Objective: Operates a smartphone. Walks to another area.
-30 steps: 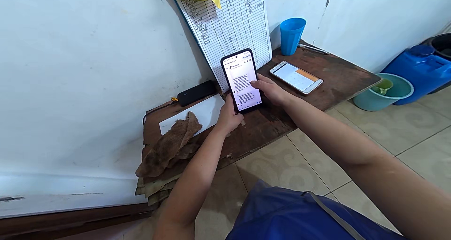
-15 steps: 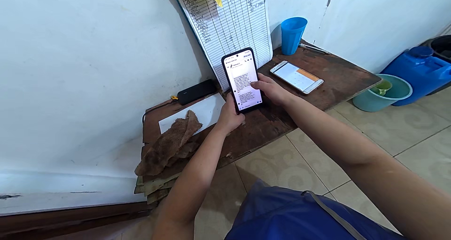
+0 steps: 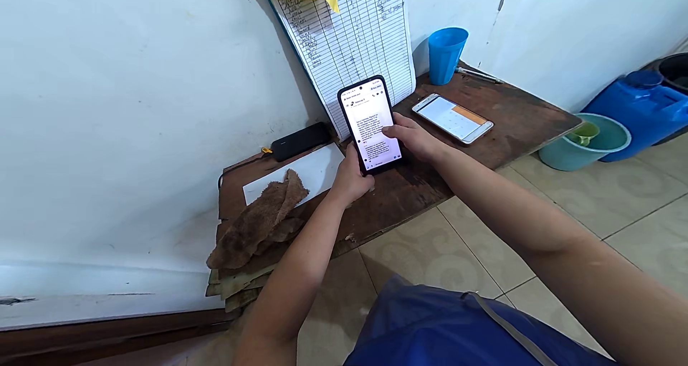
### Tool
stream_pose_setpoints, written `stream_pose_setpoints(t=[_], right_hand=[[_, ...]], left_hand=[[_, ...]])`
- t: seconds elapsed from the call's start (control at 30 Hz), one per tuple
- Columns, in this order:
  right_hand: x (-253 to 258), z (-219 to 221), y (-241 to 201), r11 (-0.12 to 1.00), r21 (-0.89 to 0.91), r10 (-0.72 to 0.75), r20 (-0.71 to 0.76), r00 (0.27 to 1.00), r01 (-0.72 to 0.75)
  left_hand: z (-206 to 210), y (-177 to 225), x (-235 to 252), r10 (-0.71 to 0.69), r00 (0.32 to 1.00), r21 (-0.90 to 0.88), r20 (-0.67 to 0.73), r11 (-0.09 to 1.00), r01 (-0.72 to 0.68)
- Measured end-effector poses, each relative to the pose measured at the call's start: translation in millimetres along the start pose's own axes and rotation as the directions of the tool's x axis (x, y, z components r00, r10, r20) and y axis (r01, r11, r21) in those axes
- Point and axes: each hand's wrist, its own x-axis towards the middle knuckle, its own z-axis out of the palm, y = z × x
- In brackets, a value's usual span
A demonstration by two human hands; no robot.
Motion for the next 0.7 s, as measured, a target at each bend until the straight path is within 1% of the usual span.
stream_pose_setpoints(t=[0.43,0.6,0.7], right_hand=[[0.6,-0.9,1.3,1.0,-0.015,-0.003,0.01,1.0,0.004],[0.6,-0.5,0.8,1.0,-0.02,-0.009,0.013,1.0,0.009],[0.6,-0.6,0.8,1.0,-0.019,-0.006,0.012,1.0,0.006]], left_hand=[[-1.7,1.3,0.7,-0.035,0.999,0.021,0.018,0.999,0.035],[-2.4,-2.2,1.2,0.006,1.0,0.033,0.02,0.999,-0.007],[-1.9,-1.9,1.0,0.008,1.0,0.026,0.018,1.0,-0.008]])
